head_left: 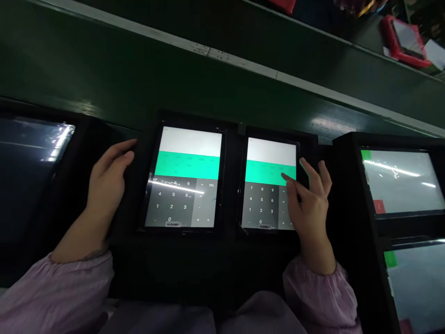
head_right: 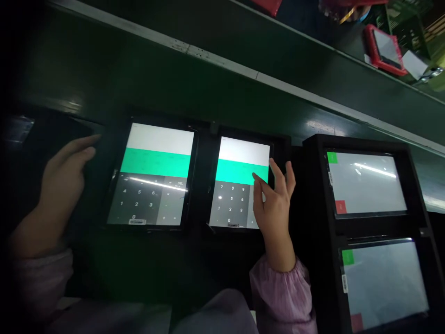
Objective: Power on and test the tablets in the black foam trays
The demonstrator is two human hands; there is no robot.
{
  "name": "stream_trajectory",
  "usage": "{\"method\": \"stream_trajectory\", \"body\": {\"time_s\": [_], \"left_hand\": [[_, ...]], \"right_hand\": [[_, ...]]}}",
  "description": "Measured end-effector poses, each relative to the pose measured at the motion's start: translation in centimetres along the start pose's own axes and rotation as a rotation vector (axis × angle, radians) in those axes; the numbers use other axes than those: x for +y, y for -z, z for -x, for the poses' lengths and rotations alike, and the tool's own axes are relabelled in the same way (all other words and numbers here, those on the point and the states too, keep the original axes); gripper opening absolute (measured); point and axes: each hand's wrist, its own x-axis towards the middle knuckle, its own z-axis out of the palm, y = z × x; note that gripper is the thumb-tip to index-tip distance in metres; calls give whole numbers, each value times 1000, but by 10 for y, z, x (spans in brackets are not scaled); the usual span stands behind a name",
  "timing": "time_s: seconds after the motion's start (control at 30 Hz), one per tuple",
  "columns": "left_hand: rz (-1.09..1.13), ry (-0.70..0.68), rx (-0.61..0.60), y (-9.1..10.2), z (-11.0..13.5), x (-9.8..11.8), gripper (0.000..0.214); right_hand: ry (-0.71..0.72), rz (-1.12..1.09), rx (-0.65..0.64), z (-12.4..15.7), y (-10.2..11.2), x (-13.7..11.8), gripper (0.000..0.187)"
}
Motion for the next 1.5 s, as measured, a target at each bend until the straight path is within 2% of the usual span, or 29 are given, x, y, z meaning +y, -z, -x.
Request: {"method": "stream_trajectory", "body": {"time_s": [0.1,0.27,0.4,0.47,0.53,0.63,0.77,0.9,0.97,1.1,1.27,1.37,1.5], "left_hand": [[-19,-10,9,-1,0,1,48],[-1,-21,-1,0,-2,-3,50],[2,-6,6,1,-1,-2,47],[2,-4,12,1,0,-1,45],[2,-13,15,1,0,0,41],[14,-30,9,2,-1,-3,37],[19,-87,-7,2,-2,-8,37],[43,-55,-16,3,-2,-8,37],[39,-47,-14,2,-2,-6,36],[12,-56,-9,1,-1,-2,35],[5,-73,-8,1,1,0,33],[6,-68,5,2,2,-1,34],[16,-100,-10,1,1,-4,32]], "right_hand": [[-76,-3,2,1,3,1,38],[-64,-68,-61,1,4,0,37],[-133,-18,-33,0,5,-1,38],[-89,-20,2,0,8,-7,35],[24,-92,16,0,11,-18,31],[158,-188,-33,2,12,-35,27],[155,-156,-99,6,6,-49,28],[182,-194,-165,6,3,-50,29],[121,-169,-120,4,5,-42,29],[-68,-65,50,0,13,-20,31],[-126,-89,37,1,11,-10,35],[-176,-69,74,3,8,-7,38],[-187,-57,76,3,7,-4,39]]}}
